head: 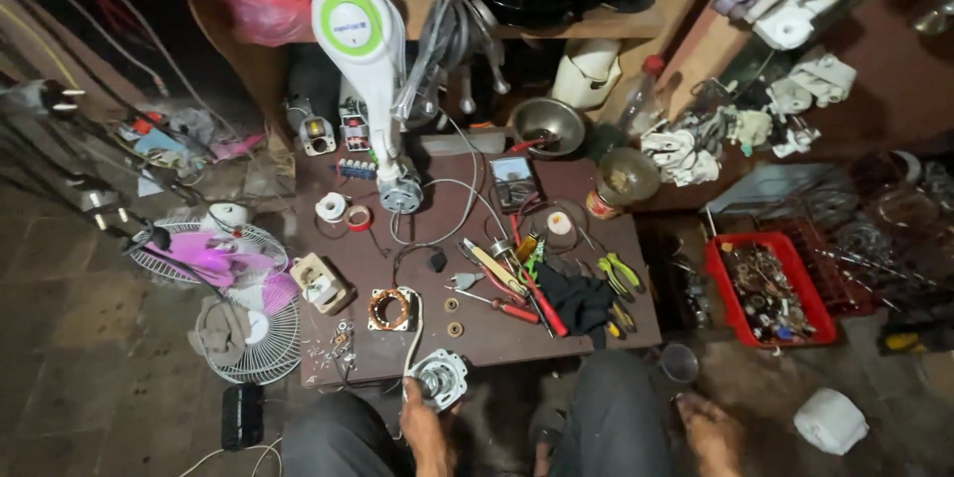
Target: The person sits on the floor and uses a screwdriver to disassemble a small white electrical component, removing screws and separating parts. They then handle a cylindrical metal part, rotating it in their hands.
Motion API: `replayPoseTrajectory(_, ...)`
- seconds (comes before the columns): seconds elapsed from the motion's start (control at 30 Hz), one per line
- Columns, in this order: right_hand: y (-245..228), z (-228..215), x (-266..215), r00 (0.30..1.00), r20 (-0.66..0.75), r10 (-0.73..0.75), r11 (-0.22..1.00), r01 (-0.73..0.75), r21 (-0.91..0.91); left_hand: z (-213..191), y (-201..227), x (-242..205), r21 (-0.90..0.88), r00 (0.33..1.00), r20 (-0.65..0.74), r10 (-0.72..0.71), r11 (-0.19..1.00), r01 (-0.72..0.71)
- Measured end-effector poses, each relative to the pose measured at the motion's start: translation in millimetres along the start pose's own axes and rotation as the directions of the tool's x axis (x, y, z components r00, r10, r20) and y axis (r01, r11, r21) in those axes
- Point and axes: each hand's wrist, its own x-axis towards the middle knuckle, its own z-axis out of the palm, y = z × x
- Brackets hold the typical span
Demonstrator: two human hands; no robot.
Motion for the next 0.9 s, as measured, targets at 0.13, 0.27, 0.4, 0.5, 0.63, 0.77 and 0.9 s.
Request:
replayPoseTrajectory(0.13, 127.6, 73.1, 142.1, 0.988, 0.036, -0.149, 0.986, 0.151, -0.064, 1.4, -2.3, 1.5, -0.069, 1.0, 0.004, -0.007, 0.998, 0.007)
replayPoseTrajectory(0.27, 91.2, 36.7, 92.3, 0.971, -0.007, -0.238, 0.96, 0.236, 0.154, 3.1, -0.9, -6.2, -0.063, 0.999, 0.039, 0.017, 0.998, -0.015)
replayPoseTrajectory(0.4, 15.1, 13.9, 44.4, 0.982, 0.145, 0.121, 0.959, -0.153, 0.237, 3.5, 0.9, -6.2, -0.053, 0.997, 0.072, 0.019, 0.999, -0.015)
replayPoseTrajectory(0.5, 28.2, 31.8, 72.0, 0.967, 0.211, 0.14, 0.894, -0.215, 0.393, 3.2, -5.3, 3.8, -0.075, 0.998, 0.034, 0.045, 0.996, -0.042)
replayPoseTrajectory(0.63, 139.2, 68.7, 123.1, 0.932, -0.087, -0.351, 0.935, 0.344, -0.08, 0.5, -10.8, 8.0, -0.052, 0.997, 0.032, 0.07, 0.996, -0.068)
replayPoseTrajectory(0.77, 238.0, 78.4, 89.7, 0.772, 0.053, -0.634, 0.664, 0.578, -0.474, 2.5, -15.1, 19.0, -0.141, 0.995, 0.057, 0.076, 0.988, -0.067)
replayPoseTrajectory(0.9, 216.9, 82.5, 12.3, 0.89, 0.031, -0.456, 0.86, 0.449, -0.24, 2.7, -13.0, 15.4, -0.165, 0.999, 0.034, 0.037, 0.986, -0.031)
